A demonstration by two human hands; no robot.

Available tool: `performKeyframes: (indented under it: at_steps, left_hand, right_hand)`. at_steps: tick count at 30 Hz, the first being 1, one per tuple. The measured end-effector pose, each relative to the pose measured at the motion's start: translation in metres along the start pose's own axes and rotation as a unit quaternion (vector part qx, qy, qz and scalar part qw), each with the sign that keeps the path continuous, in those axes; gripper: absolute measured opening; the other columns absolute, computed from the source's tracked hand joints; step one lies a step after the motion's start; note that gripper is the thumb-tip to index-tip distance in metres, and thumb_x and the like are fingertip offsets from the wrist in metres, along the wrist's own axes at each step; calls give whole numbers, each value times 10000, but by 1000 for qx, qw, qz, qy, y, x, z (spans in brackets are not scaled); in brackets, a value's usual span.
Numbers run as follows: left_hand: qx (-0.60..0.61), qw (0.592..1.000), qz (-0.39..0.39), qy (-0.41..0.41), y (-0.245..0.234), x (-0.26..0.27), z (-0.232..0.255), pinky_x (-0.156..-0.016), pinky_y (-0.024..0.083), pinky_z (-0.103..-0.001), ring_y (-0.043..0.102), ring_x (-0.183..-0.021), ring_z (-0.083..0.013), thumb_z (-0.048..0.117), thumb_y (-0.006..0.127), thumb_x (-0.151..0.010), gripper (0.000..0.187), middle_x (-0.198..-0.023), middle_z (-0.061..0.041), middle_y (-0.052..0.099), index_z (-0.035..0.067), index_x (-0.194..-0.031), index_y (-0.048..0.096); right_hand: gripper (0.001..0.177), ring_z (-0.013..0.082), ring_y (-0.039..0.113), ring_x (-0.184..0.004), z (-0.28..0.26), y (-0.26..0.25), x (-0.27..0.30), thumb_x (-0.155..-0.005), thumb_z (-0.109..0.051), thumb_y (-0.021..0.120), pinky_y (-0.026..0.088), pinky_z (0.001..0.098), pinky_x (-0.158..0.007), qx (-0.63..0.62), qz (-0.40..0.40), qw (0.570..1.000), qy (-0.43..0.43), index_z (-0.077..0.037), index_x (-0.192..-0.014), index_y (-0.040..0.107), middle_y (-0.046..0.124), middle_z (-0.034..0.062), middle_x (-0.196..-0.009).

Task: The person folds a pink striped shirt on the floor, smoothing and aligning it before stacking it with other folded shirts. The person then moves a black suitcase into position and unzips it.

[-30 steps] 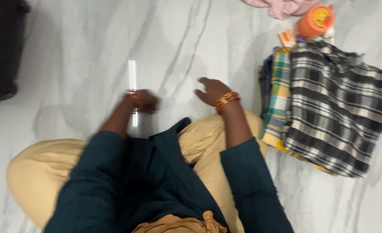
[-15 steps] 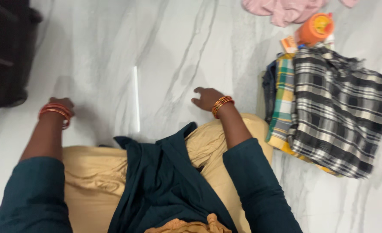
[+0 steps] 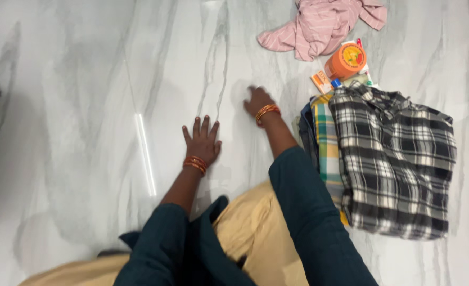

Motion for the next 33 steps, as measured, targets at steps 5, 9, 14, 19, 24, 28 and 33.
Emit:
performKeyframes:
  at_steps: [5, 9, 14, 19, 24, 28, 33]
  left_hand:
    - [-28, 999, 39, 10, -8, 2, 8, -1151, 38, -742, 122, -1540, -383, 447, 435, -941, 668, -1662, -140, 224, 222, -1564, 349]
    - [-9, 1000, 25, 2, -6, -1, 4, -1165, 38, -744, 130, -1539, -376, 449, 439, -935, 690, -1657, -137, 245, 219, -1579, 351]
    - [-16, 999, 31, -1, -7, 3, 3, -1173, 52, -728, 138, -1546, -354, 448, 451, -935, 683, -1653, -133, 261, 181, -1559, 371]
    - [-7, 999, 41, -7, -10, 4, 3, -1188, 60, -706, 141, -1553, -328, 445, 458, -926, 693, -1654, -115, 271, 142, -1545, 381]
    - [-7, 999, 52, -9, -11, 6, 2, -1202, 59, -697, 143, -1563, -317, 438, 460, -929, 700, -1662, -109, 274, 146, -1558, 369]
    - [1, 999, 31, -14, -6, 1, -1, -1186, 40, -700, 140, -1547, -325, 486, 474, -915, 753, -1651, -112, 249, 139, -1567, 328]
    - [55, 997, 54, -16, -11, 3, -3, -1197, 25, -676, 143, -1539, -333, 528, 498, -906, 857, -1646, -165, 212, 38, -1573, 274]
  right_hand:
    - [853, 477, 402, -1377, 72, -79, -94, -948, -298, 637, 460, 574, -1021, 68, 172, 980, 70, -264, -1647, 149, 170, 216, -1655]
    - [629, 466, 463, -1305, 86, -92, -142, -944, -219, 668, 485, 536, -994, 99, 193, 976, -19, -277, -1521, 425, 348, 219, -1554]
    - [180, 372, 602, -1240, 68, -59, -169, -1125, -103, 595, 557, 457, -990, 176, 194, 965, -9, -125, -1291, 661, 627, 129, -1347]
    - [562, 388, 592, -1081, 57, -66, -150, -885, -6, 600, 534, 463, -876, 61, 224, 970, -73, -106, -1435, 538, 613, 164, -1190]
    - [503, 421, 573, -1056, 64, -77, -140, -914, -17, 597, 531, 466, -855, 132, 263, 952, -83, -181, -1389, 610, 617, 173, -1146]
    - [353, 396, 572, -1144, 68, -68, -164, -938, -77, 598, 523, 470, -908, 136, 227, 964, -22, -94, -1289, 624, 628, 151, -1220]
    - [328, 368, 577, -1163, 10, -26, -139, -920, -154, 589, 464, 512, -976, 61, 189, 974, -112, -98, -1235, 660, 673, 122, -1260]
Point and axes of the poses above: each hand's wrist, its own x-axis away from the middle knuckle, its own y-axis out of the palm, z = x × y, the point moved 8 cm from there along -x, towards the middle knuckle
